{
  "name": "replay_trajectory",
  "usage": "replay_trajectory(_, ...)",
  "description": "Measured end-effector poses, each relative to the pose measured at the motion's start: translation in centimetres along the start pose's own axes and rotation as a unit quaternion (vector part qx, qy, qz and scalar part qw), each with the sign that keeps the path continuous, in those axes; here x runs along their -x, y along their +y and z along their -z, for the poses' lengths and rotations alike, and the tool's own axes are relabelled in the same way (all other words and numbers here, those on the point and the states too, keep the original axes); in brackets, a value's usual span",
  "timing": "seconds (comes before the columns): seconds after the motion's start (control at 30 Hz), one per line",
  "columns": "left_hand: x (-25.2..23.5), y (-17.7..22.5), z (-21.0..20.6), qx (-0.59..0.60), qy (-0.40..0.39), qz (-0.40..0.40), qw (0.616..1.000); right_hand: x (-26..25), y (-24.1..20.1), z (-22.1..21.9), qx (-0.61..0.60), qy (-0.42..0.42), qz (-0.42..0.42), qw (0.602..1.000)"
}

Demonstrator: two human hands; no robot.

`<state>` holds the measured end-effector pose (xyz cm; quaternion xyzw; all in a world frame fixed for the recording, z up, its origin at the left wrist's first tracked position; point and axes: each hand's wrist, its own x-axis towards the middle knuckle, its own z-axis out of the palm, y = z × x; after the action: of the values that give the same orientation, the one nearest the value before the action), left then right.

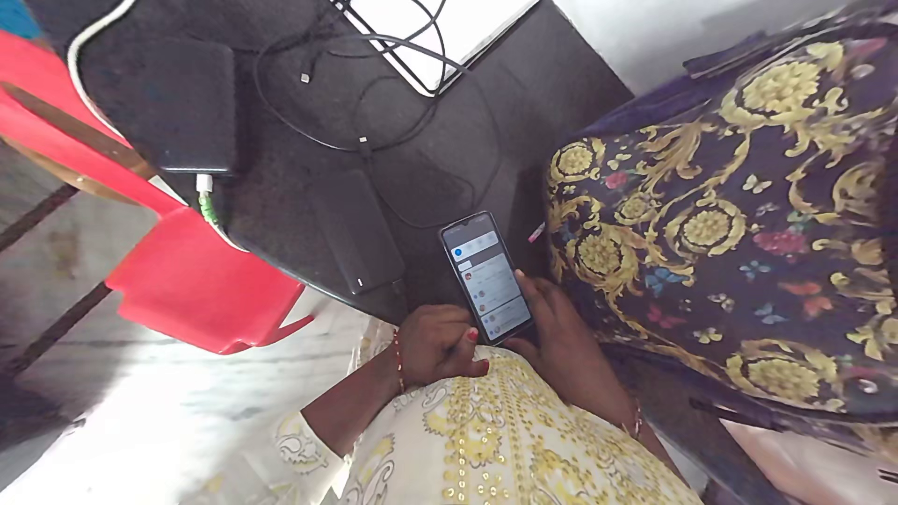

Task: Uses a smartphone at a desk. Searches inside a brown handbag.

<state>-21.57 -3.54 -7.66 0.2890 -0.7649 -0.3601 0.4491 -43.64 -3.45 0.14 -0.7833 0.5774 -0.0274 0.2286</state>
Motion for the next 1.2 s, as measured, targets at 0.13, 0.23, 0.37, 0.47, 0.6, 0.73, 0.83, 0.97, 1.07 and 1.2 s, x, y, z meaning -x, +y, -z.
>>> replay_trajectory(0.13,0.0,0.0,0.0,-0.003,0.005,-0.003,1.0,-0.1,0.0,0.0,-0.005,-0.005,-0.003,1.0)
replay_trajectory(0.23,0.0,0.0,0.0,-0.004,0.003,-0.003,1.0,-0.1,0.2,-0.1,-0.03,-0.001,0.005,1.0)
replay_trajectory(0.37,0.1,0.0,0.0,0.007,0.008,-0.002,1.0,0.3,0.7,0.3,-0.088,-0.015,0.018,0.996)
replay_trajectory(0.47,0.0,0.0,0.0,0.012,0.007,0.001,1.0,1.0,1.2,0.6,-0.102,-0.004,0.051,0.993)
replay_trajectory(0.6,0.0,0.1,0.1,0.003,-0.002,0.002,1.0,1.8,1.4,1.1,-0.1,-0.001,0.077,0.992)
replay_trajectory(0.73,-0.1,0.1,0.1,-0.01,-0.012,0.005,1.0,2.1,1.8,0.2,-0.121,0.019,0.106,0.987)
replay_trajectory(0.83,-0.1,0.1,0.1,-0.01,-0.008,0.004,1.0,2.0,1.8,-0.3,-0.135,0.04,0.12,0.983)
replay_trajectory(0.97,-0.1,0.0,0.1,-0.009,-0.011,-0.002,1.0,1.7,1.5,-0.7,-0.126,0.046,0.125,0.983)
replay_trajectory(1.07,-0.2,-0.1,0.2,-0.002,-0.015,-0.003,1.0,1.3,1.4,-1.1,-0.099,0.052,0.112,0.987)
replay_trajectory(1.2,-0.2,-0.2,0.3,0.014,-0.018,-0.001,1.0,0.9,1.0,-1.1,-0.04,0.056,0.086,0.994)
